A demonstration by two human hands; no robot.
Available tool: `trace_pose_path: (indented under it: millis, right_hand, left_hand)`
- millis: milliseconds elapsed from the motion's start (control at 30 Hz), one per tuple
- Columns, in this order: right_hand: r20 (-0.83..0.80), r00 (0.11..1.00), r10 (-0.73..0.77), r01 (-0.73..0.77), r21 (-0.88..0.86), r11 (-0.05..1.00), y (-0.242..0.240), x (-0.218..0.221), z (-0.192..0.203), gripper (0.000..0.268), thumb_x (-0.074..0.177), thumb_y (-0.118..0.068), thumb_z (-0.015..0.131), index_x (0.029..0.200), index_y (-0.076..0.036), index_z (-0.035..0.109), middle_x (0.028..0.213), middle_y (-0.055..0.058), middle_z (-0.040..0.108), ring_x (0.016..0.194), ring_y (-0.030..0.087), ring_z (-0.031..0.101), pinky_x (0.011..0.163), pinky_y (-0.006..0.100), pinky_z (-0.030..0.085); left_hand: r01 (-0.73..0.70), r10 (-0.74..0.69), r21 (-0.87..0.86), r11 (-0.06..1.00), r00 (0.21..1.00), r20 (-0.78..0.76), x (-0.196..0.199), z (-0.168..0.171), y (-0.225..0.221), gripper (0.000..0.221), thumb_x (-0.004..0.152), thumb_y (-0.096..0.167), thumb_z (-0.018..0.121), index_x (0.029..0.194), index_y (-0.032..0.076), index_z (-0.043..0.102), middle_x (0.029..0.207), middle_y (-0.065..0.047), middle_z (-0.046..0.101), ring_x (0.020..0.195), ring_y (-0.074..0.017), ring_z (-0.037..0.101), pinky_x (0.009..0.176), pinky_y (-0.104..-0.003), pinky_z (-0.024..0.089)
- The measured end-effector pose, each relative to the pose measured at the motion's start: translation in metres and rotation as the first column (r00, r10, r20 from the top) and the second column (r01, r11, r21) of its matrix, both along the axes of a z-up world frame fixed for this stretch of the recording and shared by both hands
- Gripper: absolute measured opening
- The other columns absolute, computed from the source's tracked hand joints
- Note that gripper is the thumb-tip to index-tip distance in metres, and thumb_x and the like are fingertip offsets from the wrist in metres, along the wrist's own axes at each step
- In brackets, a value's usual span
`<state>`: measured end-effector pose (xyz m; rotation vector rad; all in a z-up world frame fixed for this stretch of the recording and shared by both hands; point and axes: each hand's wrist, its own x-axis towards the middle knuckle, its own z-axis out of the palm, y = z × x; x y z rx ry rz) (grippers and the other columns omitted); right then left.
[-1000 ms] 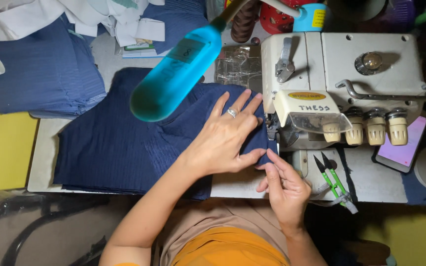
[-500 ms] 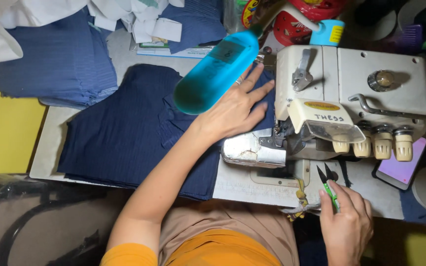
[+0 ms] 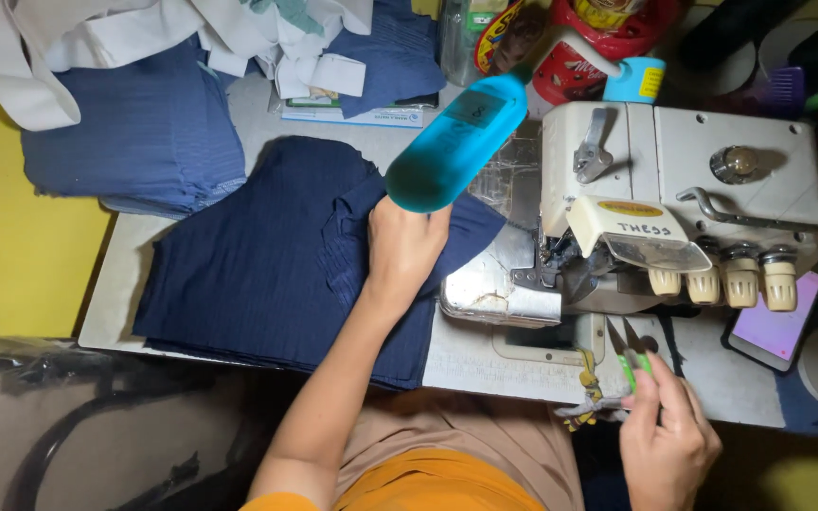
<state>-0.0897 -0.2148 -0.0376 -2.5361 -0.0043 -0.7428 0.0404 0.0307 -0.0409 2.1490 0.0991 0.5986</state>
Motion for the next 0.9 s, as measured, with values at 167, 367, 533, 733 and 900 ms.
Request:
trace_pose_path:
  millis: [167, 367, 533, 733, 900]
  right_hand:
    - [-0.227, 0.971, 0.071, -0.102, -0.128, 0.987, 0.053, 0.021, 0.046, 0.052, 0.068, -0.029, 0.067, 0.111, -0.007, 0.047, 0.081, 0.01, 0.064, 0.065, 0.024, 0.063, 0.056, 0.037, 0.05]
    - [0.064, 0.97, 0.235, -0.195, -0.375, 0.906, 0.083, 0.049, 0.056, 0.016, 0.077, -0.01, 0.066, 0.091, -0.004, 0.061, 0.071, 0.005, 0.057, 0.057, 0.017, 0.056, 0.045, 0.029, 0.043]
    - [0.16, 0.932, 0.327, -0.278, -0.267, 0.923, 0.086, 0.053, 0.057, 0.008, 0.079, -0.005, 0.062, 0.086, -0.002, 0.062, 0.069, 0.007, 0.058, 0.055, 0.02, 0.053, 0.048, 0.03, 0.042]
    - [0.003, 0.962, 0.275, -0.273, 0.121, 0.954, 0.057, 0.012, 0.068, 0.014, 0.071, -0.003, 0.067, 0.083, 0.001, 0.063, 0.081, 0.008, 0.063, 0.062, 0.008, 0.056, 0.063, 0.022, 0.05]
    - [-0.222, 0.975, 0.025, 0.027, 0.225, 0.974, 0.017, -0.009, 0.048, 0.027, 0.074, -0.007, 0.068, 0.099, -0.002, 0.062, 0.082, 0.009, 0.063, 0.069, 0.013, 0.059, 0.067, 0.022, 0.048]
  left_hand:
    - [0.07, -0.045, -0.12, 0.99, 0.979, 0.2, -0.037, 0.039, -0.005, 0.007, 0.081, 0.008, 0.051, 0.083, 0.002, 0.047, 0.067, -0.008, 0.055, 0.051, -0.0169, 0.058, 0.044, -0.026, 0.047]
    - [0.082, -0.055, -0.127, 0.988, 0.978, 0.201, -0.054, 0.047, -0.009, 0.01, 0.081, 0.009, 0.051, 0.076, 0.004, 0.043, 0.082, -0.007, 0.063, 0.06, -0.0162, 0.062, 0.056, -0.026, 0.049]
    - [0.128, -0.092, -0.196, 0.972, 0.979, 0.185, -0.057, 0.045, -0.012, 0.008, 0.083, 0.009, 0.045, 0.08, 0.004, 0.04, 0.095, -0.015, 0.062, 0.077, -0.0222, 0.064, 0.064, -0.028, 0.048]
    - [0.287, -0.251, -0.655, 0.699, 0.956, 0.152, -0.039, 0.047, -0.009, 0.022, 0.087, 0.019, 0.039, 0.104, 0.005, 0.033, 0.094, -0.007, 0.046, 0.087, -0.0146, 0.039, 0.08, -0.029, 0.028]
    - [0.272, -0.284, -0.41, 0.871, 0.958, 0.032, -0.073, 0.077, 0.064, 0.014, 0.057, 0.008, 0.051, 0.069, 0.012, 0.054, 0.068, 0.008, 0.045, 0.064, -0.0039, 0.039, 0.059, -0.017, 0.034]
